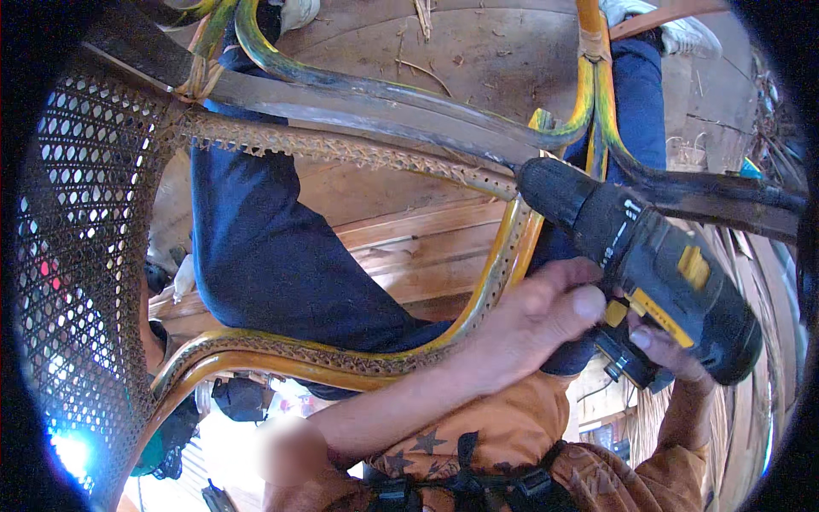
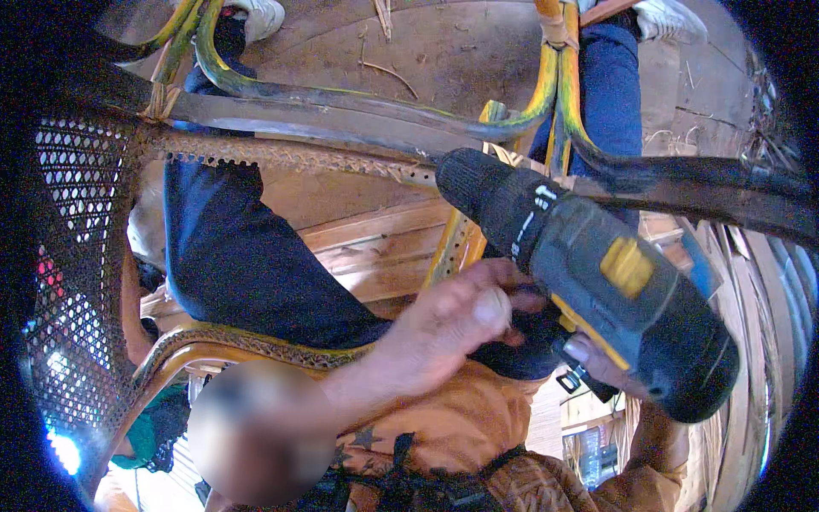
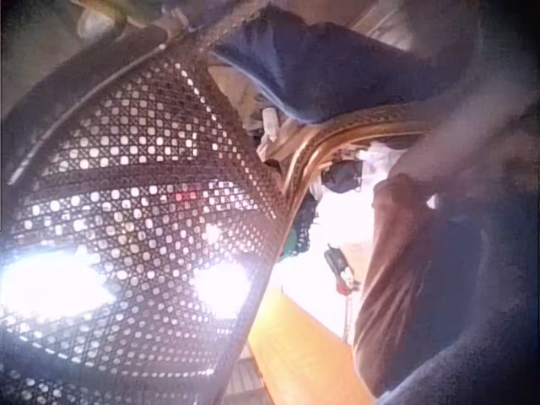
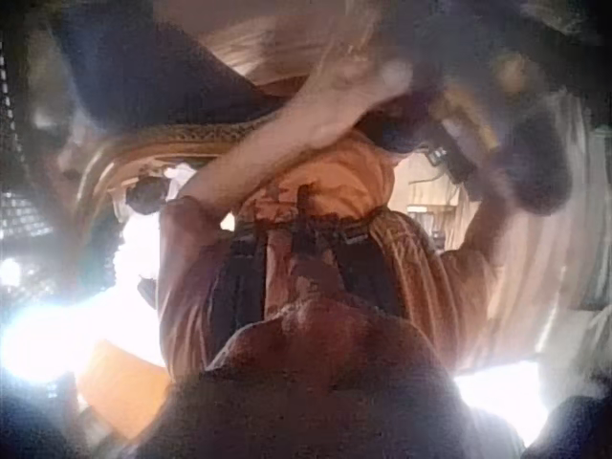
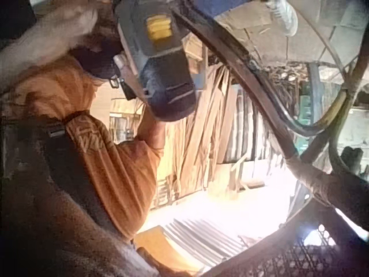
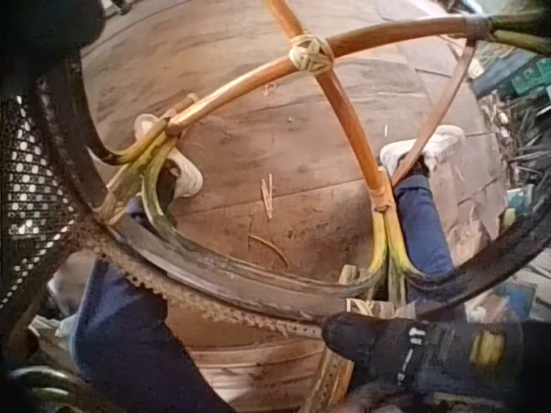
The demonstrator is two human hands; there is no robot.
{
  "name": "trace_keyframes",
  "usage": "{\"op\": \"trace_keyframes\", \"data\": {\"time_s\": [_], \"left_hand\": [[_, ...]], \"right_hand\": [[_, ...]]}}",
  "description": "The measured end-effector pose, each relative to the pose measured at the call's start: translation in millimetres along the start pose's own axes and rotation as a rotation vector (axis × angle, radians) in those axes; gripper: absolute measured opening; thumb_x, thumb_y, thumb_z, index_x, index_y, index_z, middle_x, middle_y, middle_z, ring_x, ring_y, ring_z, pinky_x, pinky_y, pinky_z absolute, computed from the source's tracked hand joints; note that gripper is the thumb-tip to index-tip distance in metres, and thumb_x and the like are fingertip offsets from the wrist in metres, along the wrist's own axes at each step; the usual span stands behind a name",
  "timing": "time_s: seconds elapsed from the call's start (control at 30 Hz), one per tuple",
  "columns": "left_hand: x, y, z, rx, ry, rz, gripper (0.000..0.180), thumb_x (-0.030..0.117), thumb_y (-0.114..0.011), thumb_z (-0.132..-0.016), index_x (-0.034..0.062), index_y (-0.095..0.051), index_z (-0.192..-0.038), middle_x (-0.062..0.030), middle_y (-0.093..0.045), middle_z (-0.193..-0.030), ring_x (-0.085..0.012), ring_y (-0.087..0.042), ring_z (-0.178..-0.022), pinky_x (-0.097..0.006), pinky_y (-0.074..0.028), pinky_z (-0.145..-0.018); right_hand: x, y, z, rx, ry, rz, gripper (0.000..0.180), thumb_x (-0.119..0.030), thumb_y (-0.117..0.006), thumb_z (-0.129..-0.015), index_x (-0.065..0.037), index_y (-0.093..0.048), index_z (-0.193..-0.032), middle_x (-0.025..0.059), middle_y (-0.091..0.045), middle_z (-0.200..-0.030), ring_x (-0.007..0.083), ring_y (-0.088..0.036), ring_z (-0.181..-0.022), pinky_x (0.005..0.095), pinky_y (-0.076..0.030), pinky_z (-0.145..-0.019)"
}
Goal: Using a power drill to attach a plastic reinforcement strip to the frame of a rattan chair.
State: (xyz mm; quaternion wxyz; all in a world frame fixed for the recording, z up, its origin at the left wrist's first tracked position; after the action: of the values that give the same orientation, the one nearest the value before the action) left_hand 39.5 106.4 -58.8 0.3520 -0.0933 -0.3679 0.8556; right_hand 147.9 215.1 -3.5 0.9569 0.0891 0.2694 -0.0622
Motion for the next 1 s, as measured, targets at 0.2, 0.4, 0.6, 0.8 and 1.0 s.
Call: {"op": "trace_keyframes", "data": {"time_s": [0.2,0.4,0.6,0.8,1.0], "left_hand": [[16.2,-29.8,-9.3,-0.323,-0.176,0.73,0.056,0.038,-0.058,-0.084,0.0051,-0.038,-0.125,-0.0051,-0.05,-0.121,-0.0176,-0.045,-0.114,-0.036,-0.037,-0.096],[17.4,-30.5,-19.7,-0.306,-0.136,0.966,0.054,0.039,-0.058,-0.084,0.0086,-0.038,-0.124,-0.0021,-0.05,-0.118,-0.0137,-0.047,-0.109,-0.03,-0.036,-0.095],[23.6,-22.1,-23.9,-0.259,-0.108,0.975,0.045,0.041,-0.058,-0.084,0.0103,-0.047,-0.116,-0.0014,-0.055,-0.112,-0.0119,-0.049,-0.106,-0.03,-0.038,-0.093],[25.0,-14.9,-29.3,-0.283,-0.153,0.948,0.053,0.046,-0.059,-0.08,0.0125,-0.047,-0.119,-0.0014,-0.054,-0.116,-0.0147,-0.051,-0.106,-0.031,-0.039,-0.093],[28.7,-11.5,-27.7,-0.224,-0.138,0.945,0.053,0.048,-0.058,-0.081,0.0137,-0.047,-0.12,-0.0006,-0.053,-0.117,-0.0142,-0.049,-0.108,-0.031,-0.039,-0.093]], "right_hand": [[-20.6,-7.5,-10.6,0.009,-0.043,0.047,0.062,-0.02,-0.074,-0.068,-0.008,-0.048,-0.123,0.0118,-0.05,-0.123,0.0244,-0.046,-0.116,0.038,-0.033,-0.101],[-16.2,15.3,-8.0,-0.009,-0.169,0.007,0.06,-0.018,-0.077,-0.067,-0.009,-0.051,-0.12,0.0102,-0.053,-0.12,0.0228,-0.049,-0.113,0.0376,-0.035,-0.1],[-29.3,19.5,-21.5,0.055,-0.236,-0.145,0.059,-0.021,-0.078,-0.065,-0.008,-0.052,-0.116,0.0047,-0.057,-0.108,0.0177,-0.051,-0.1,0.0329,-0.039,-0.089],[-16.8,23.4,-23.6,0.096,-0.315,-0.112,0.057,-0.019,-0.078,-0.065,-0.007,-0.053,-0.114,0.0017,-0.06,-0.098,0.0138,-0.055,-0.088,0.0302,-0.045,-0.079],[-32.0,24.3,-34.9,0.151,-0.315,-0.351,0.051,-0.011,-0.076,-0.065,-0.007,-0.054,-0.112,0.0023,-0.061,-0.098,0.0155,-0.056,-0.09,0.0327,-0.045,-0.084]]}}
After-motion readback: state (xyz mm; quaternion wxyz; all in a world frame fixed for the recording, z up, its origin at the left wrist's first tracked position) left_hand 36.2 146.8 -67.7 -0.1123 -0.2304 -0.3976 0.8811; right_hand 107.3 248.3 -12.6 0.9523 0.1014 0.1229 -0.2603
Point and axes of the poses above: each hand's wrist, its own z-axis away from the middle knuckle, its own y-axis out of the back of the hand, x = y × z, the point moved 7 cm from there along -z, towards the middle knuckle
